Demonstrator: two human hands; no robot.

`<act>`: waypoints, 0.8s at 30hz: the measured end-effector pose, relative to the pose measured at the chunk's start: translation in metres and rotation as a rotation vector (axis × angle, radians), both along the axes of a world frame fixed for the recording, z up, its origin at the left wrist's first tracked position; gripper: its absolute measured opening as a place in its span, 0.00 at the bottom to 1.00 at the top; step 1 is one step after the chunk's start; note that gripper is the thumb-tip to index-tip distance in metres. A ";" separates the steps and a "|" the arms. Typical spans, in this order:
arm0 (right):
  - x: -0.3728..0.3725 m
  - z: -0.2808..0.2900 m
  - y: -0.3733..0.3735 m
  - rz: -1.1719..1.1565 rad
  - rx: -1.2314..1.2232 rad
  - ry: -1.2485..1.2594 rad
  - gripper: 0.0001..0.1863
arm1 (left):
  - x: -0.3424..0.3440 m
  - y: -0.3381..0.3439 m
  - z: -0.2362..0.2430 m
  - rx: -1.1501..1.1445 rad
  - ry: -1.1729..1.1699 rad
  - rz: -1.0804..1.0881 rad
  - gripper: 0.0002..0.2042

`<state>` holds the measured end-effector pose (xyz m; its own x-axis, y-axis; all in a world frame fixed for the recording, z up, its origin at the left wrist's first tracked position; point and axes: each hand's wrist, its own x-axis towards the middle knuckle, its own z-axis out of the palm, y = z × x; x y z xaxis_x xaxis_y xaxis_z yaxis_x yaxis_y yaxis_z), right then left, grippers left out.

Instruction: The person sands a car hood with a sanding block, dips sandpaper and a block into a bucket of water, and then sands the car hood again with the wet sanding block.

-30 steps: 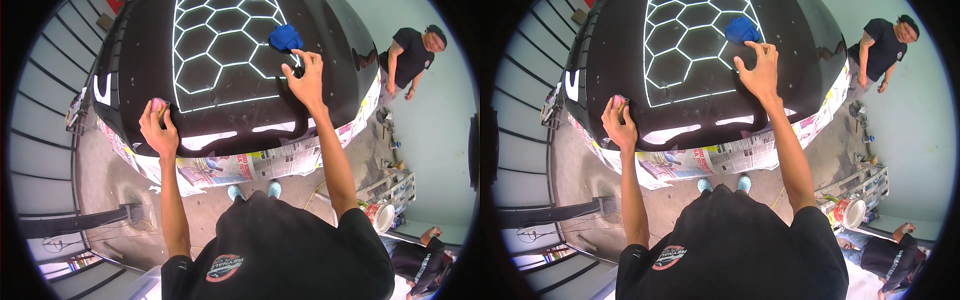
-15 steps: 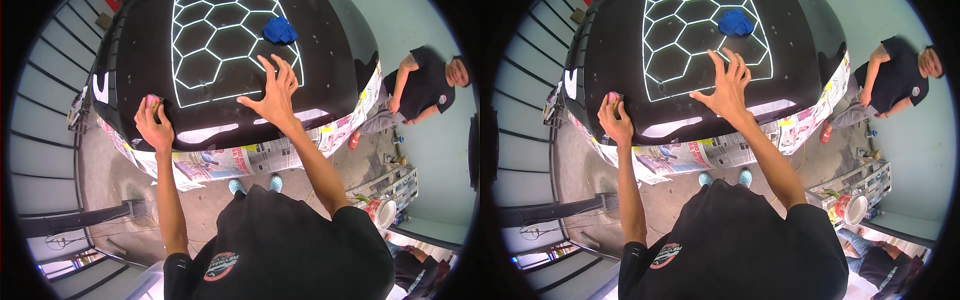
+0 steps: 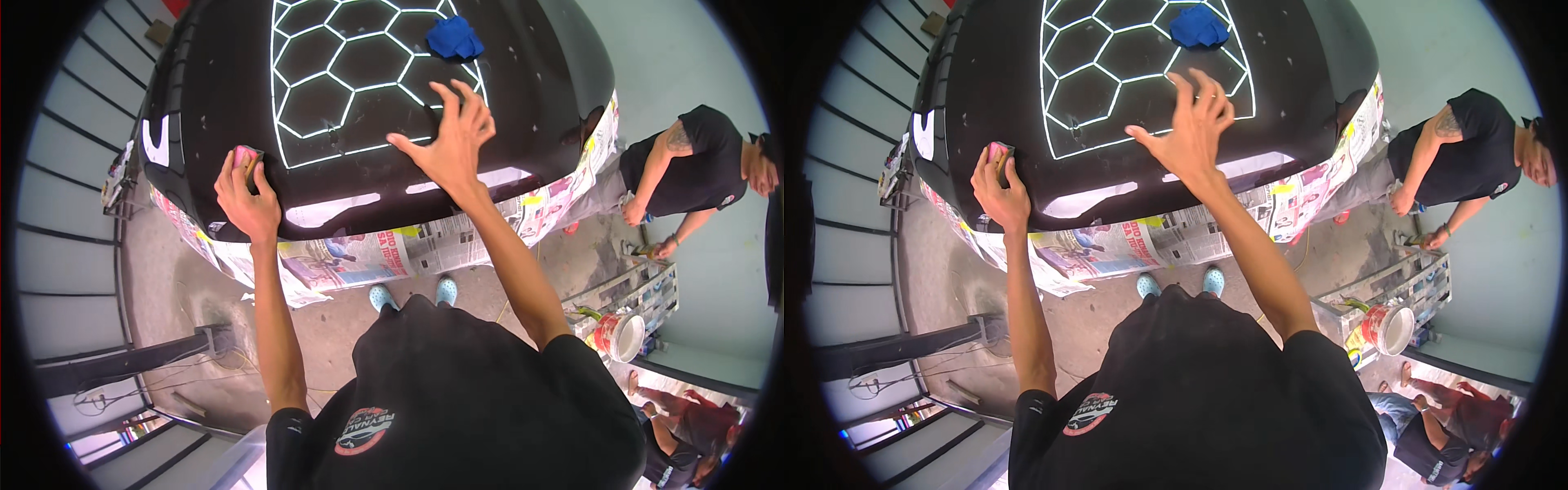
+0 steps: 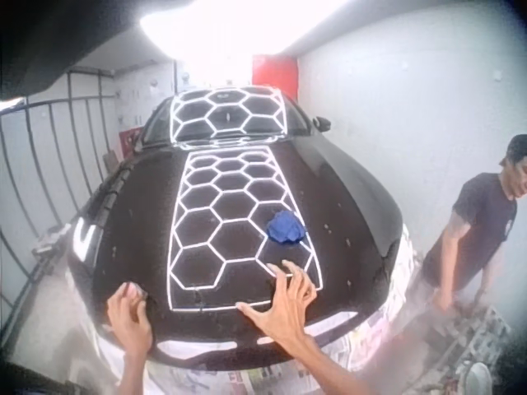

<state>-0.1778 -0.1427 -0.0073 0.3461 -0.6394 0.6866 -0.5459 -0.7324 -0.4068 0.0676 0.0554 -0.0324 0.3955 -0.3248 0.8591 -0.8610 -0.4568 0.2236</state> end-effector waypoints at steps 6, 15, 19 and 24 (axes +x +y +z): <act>0.019 -0.004 0.054 0.222 0.036 0.051 0.53 | 0.002 0.004 0.000 -0.012 0.018 -0.012 0.12; 0.016 -0.007 0.041 0.126 0.037 0.053 0.51 | 0.001 0.003 0.001 -0.039 0.029 -0.040 0.12; 0.022 -0.010 0.043 0.052 0.088 0.030 0.51 | 0.002 0.004 -0.001 -0.028 0.041 -0.039 0.12; -0.001 -0.004 0.059 0.187 0.091 0.098 0.55 | 0.001 0.005 0.000 -0.031 0.027 -0.041 0.11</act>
